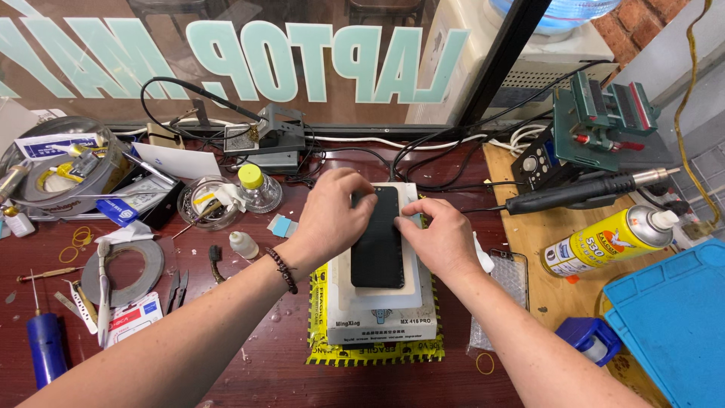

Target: The person works on a smartphone at a repair bench, handling a replacement glass panel and peeling a protective film from it, then aligning the panel on the phone body resting on a mold. They use a blue-handled screwdriver-like tool to work around the phone edges and wipe the screen with a tissue.

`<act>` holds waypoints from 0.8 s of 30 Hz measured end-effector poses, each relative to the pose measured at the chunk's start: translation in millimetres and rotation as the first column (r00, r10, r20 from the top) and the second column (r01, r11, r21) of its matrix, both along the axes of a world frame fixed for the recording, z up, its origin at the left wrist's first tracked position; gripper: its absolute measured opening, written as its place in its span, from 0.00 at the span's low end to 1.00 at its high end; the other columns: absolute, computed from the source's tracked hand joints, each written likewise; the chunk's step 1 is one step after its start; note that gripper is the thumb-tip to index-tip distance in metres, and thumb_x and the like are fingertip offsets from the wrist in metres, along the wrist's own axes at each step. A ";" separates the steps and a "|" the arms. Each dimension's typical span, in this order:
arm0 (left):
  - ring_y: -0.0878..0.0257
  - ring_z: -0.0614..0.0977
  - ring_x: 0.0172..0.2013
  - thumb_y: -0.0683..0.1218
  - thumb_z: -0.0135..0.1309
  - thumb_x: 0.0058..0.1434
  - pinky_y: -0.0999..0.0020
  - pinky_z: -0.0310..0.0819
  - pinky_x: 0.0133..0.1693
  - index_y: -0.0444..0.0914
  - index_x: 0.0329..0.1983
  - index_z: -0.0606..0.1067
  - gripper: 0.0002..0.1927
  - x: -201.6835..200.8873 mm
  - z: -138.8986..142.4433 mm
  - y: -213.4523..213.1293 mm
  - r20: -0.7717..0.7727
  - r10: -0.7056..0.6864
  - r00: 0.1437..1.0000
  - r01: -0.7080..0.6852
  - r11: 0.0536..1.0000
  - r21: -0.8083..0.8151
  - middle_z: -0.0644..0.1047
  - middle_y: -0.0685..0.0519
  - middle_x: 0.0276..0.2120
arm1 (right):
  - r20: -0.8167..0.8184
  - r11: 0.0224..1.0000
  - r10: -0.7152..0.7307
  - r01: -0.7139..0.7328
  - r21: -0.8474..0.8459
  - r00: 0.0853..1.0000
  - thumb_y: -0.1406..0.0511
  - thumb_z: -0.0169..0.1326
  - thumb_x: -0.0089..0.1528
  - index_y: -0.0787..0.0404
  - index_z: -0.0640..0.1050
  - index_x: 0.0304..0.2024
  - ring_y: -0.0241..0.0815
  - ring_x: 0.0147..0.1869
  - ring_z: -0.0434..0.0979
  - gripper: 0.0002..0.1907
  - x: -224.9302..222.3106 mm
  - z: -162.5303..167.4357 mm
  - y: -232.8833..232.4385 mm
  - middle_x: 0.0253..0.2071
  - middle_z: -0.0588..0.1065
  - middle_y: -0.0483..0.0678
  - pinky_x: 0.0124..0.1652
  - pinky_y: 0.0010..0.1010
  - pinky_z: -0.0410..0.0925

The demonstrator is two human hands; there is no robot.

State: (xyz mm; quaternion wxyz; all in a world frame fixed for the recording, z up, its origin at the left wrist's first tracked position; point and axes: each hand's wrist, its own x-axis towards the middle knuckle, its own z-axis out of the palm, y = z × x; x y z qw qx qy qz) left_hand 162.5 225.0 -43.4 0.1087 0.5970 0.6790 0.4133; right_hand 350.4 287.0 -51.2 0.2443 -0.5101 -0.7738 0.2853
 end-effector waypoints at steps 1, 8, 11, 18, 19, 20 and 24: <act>0.47 0.79 0.51 0.46 0.60 0.59 0.56 0.73 0.52 0.36 0.39 0.81 0.09 -4.3 0.1 0.1 -0.025 0.023 0.999 -0.022 0.998 0.058 0.80 0.45 0.45 | -0.002 1.000 0.009 -0.009 0.027 1.000 0.58 0.66 0.53 0.55 0.84 0.40 0.42 0.41 0.82 0.14 -1.0 0.7 -0.1 0.47 0.81 0.45 0.43 0.34 0.74; 0.64 0.79 0.28 0.39 0.58 0.59 0.68 0.73 0.31 0.33 0.39 0.80 0.06 -36.0 -12.2 -24.0 0.654 0.344 0.674 -0.114 0.923 -0.368 0.80 0.52 0.30 | -0.010 1.000 0.014 -0.014 0.020 1.000 0.58 0.64 0.54 0.55 0.84 0.40 0.42 0.39 0.82 0.14 -1.1 -2.0 0.9 0.43 0.81 0.45 0.43 0.33 0.74; 0.67 0.79 0.27 0.37 0.56 0.58 0.71 0.73 0.30 0.34 0.41 0.78 0.08 -35.0 -24.3 -43.6 0.712 0.327 0.621 0.018 0.902 -0.430 0.78 0.55 0.29 | -0.017 1.000 0.000 0.000 0.024 1.000 0.59 0.62 0.57 0.56 0.84 0.42 0.42 0.39 0.81 0.13 0.8 -3.3 0.8 0.41 0.81 0.46 0.42 0.33 0.74; 0.66 0.79 0.26 0.40 0.58 0.60 0.70 0.74 0.30 0.34 0.39 0.76 0.06 -26.4 -33.2 -46.3 0.737 0.364 0.569 0.049 0.880 -0.472 0.78 0.54 0.29 | -0.021 1.000 -0.024 0.024 0.014 0.999 0.61 0.62 0.57 0.56 0.83 0.43 0.40 0.37 0.83 0.13 -0.6 1.6 -0.2 0.39 0.81 0.47 0.41 0.32 0.74; 0.66 0.79 0.26 0.40 0.58 0.60 0.70 0.74 0.29 0.34 0.38 0.76 0.06 -24.9 -31.8 -45.5 0.725 0.377 0.576 0.028 0.878 -0.478 0.78 0.54 0.28 | -0.031 0.999 -0.029 0.030 0.011 0.999 0.61 0.62 0.57 0.56 0.83 0.43 0.40 0.36 0.83 0.13 -1.4 3.2 -0.3 0.38 0.81 0.47 0.40 0.32 0.75; 0.66 0.79 0.26 0.41 0.58 0.60 0.69 0.74 0.29 0.34 0.38 0.76 0.06 -23.3 -29.7 -45.0 0.714 0.388 0.583 0.009 0.875 -0.484 0.78 0.54 0.28 | -0.024 0.999 -0.042 0.041 -0.029 0.999 0.61 0.61 0.57 0.56 0.83 0.43 0.40 0.36 0.84 0.13 -1.6 5.2 -0.4 0.36 0.81 0.46 0.40 0.31 0.75; 0.66 0.78 0.25 0.42 0.58 0.59 0.69 0.73 0.29 0.33 0.36 0.78 0.06 -19.4 -14.6 -45.7 0.697 0.398 0.597 -0.007 0.871 -0.491 0.79 0.53 0.28 | -0.029 0.993 -0.027 0.024 -0.118 0.999 0.61 0.61 0.58 0.56 0.84 0.44 0.39 0.37 0.86 0.13 -2.9 11.9 -2.8 0.33 0.84 0.45 0.41 0.30 0.76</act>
